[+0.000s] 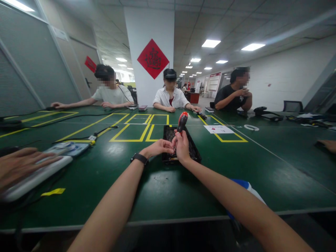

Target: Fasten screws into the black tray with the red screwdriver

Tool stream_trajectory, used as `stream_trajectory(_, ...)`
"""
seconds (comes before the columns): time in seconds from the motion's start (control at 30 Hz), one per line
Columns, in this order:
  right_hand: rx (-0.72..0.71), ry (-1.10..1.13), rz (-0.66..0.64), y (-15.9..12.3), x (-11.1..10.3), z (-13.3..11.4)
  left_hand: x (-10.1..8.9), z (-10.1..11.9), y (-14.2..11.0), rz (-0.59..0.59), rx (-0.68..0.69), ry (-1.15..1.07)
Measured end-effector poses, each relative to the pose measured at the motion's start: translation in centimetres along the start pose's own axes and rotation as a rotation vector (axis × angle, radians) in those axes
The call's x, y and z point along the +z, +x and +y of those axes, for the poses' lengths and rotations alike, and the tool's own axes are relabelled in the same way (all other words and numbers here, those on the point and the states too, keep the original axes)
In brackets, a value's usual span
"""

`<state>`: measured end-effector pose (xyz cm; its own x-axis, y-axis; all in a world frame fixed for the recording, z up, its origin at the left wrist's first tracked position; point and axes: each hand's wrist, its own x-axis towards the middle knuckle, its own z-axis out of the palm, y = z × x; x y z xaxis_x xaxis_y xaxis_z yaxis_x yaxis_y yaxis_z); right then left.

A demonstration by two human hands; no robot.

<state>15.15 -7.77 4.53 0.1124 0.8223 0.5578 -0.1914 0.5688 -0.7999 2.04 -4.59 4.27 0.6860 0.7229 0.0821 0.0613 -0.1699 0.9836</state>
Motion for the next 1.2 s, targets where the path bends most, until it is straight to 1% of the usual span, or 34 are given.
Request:
stream_trajectory(0.1,0.075,0.036,-0.028,0.02,-0.18,0.03,-0.08,0.17,-0.09,-0.042,0.016,0.024)
stream_trajectory(0.17,0.084,0.036,-0.018,0.01,-0.2,-0.06,-0.05,0.22,-0.06,-0.038,0.022,0.02)
stream_trajectory(0.33,-0.013,-0.002,0.057,-0.01,0.08,-0.4,0.22,0.08,0.18,0.041,0.037,-0.069)
stream_trajectory(0.5,-0.042,-0.001,0.039,-0.01,0.2,-0.4,0.28,0.1,0.14,0.023,0.03,-0.044)
stream_trajectory(0.57,-0.016,0.018,0.03,0.06,0.14,-0.26,0.21,0.22,0.0,0.003,0.03,-0.024)
stream_trajectory(0.7,0.099,0.061,-0.01,0.31,-0.06,0.1,0.06,0.45,-0.28,-0.061,0.044,-0.002)
stream_trajectory(0.77,0.124,0.067,-0.01,0.4,-0.14,0.2,0.01,0.41,-0.26,-0.067,0.047,-0.007)
stream_trajectory(0.9,0.058,0.037,0.047,0.43,-0.1,0.13,-0.03,-0.01,0.15,-0.002,0.045,-0.071)
stream_trajectory(1.03,-0.002,0.01,0.054,0.27,0.17,-0.09,0.04,-0.26,0.44,0.015,0.021,-0.074)
stream_trajectory(1.13,0.001,0.011,0.035,0.17,0.25,-0.23,0.05,-0.15,0.31,0.017,0.008,-0.031)
stream_trajectory(1.2,0.028,0.017,0.017,0.17,0.2,-0.29,0.0,0.02,0.11,-0.005,0.005,-0.009)
